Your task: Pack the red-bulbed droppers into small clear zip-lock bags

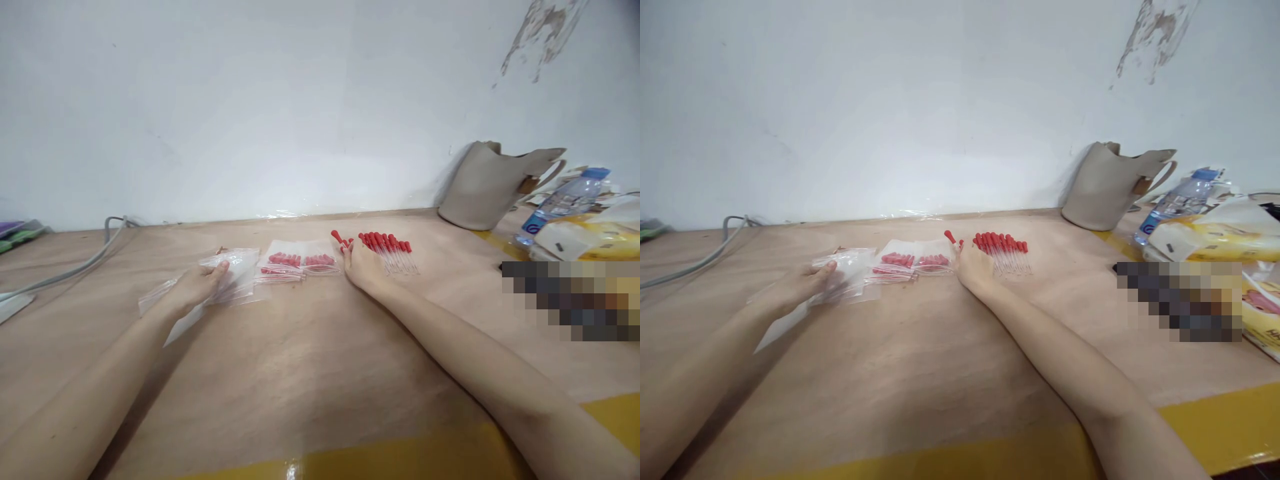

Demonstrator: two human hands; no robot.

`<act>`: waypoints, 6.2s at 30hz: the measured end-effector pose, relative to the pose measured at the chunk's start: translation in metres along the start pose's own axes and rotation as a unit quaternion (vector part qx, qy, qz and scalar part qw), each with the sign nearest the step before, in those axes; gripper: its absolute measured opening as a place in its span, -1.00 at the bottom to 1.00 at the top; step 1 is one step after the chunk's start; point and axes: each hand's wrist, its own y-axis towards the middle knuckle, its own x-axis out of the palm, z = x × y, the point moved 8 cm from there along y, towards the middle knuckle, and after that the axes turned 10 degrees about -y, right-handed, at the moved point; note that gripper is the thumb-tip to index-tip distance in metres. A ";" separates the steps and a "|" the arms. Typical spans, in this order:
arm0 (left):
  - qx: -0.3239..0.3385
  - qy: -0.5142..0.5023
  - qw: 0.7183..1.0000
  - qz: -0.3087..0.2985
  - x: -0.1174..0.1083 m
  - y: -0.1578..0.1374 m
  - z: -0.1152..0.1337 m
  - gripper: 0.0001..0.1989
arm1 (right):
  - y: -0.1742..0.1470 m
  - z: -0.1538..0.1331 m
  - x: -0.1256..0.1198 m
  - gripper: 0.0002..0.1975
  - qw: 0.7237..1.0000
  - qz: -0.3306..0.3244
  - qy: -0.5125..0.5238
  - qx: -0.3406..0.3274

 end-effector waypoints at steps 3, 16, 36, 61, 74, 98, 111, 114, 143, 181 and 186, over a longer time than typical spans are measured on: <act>-0.003 -0.036 0.999 -0.010 0.002 0.002 -0.002 -0.44 | -0.012 0.014 -0.007 -0.74 0.988 0.052 0.141 -0.034; 0.339 -0.023 0.930 -0.139 0.057 -0.094 0.128 -0.60 | -0.058 0.062 -0.001 -0.04 0.833 -0.025 0.548 0.073; 0.387 -0.024 0.877 -0.285 0.124 -0.142 0.119 -0.55 | -0.056 0.056 0.007 -0.45 0.792 -0.049 0.605 0.064; 0.443 0.068 0.833 -0.324 0.120 -0.134 0.119 -0.31 | -0.086 0.018 0.001 -0.79 0.736 -0.390 0.525 -0.177; 0.403 0.029 0.873 -0.273 0.115 -0.135 0.115 -0.52 | -0.083 0.015 0.006 -0.72 0.827 -0.336 0.377 -0.247; 0.382 -0.051 0.891 -0.241 0.111 -0.126 0.115 -0.75 | -0.100 0.024 0.010 -0.71 0.821 -0.403 0.403 0.031; 0.350 -0.073 0.899 -0.252 0.111 -0.124 0.114 -0.86 | -0.046 0.046 -0.002 -0.87 0.960 -0.138 0.233 -0.066; 0.356 -0.071 0.896 -0.257 0.112 -0.124 0.115 -0.88 | -0.023 0.033 -0.009 -0.88 0.987 -0.069 0.097 -0.111; 0.387 -0.021 0.879 -0.277 0.119 -0.125 0.114 -0.66 | -0.017 0.032 -0.024 -0.77 0.957 -0.104 0.268 -0.032; 0.377 -0.013 0.882 -0.281 0.122 -0.125 0.109 -0.55 | -0.066 0.064 0.003 -0.77 0.889 -0.279 0.349 -0.106; 0.374 -0.005 0.884 -0.279 0.122 -0.124 0.110 -0.55 | -0.068 0.054 0.001 -0.78 0.915 -0.231 0.284 -0.167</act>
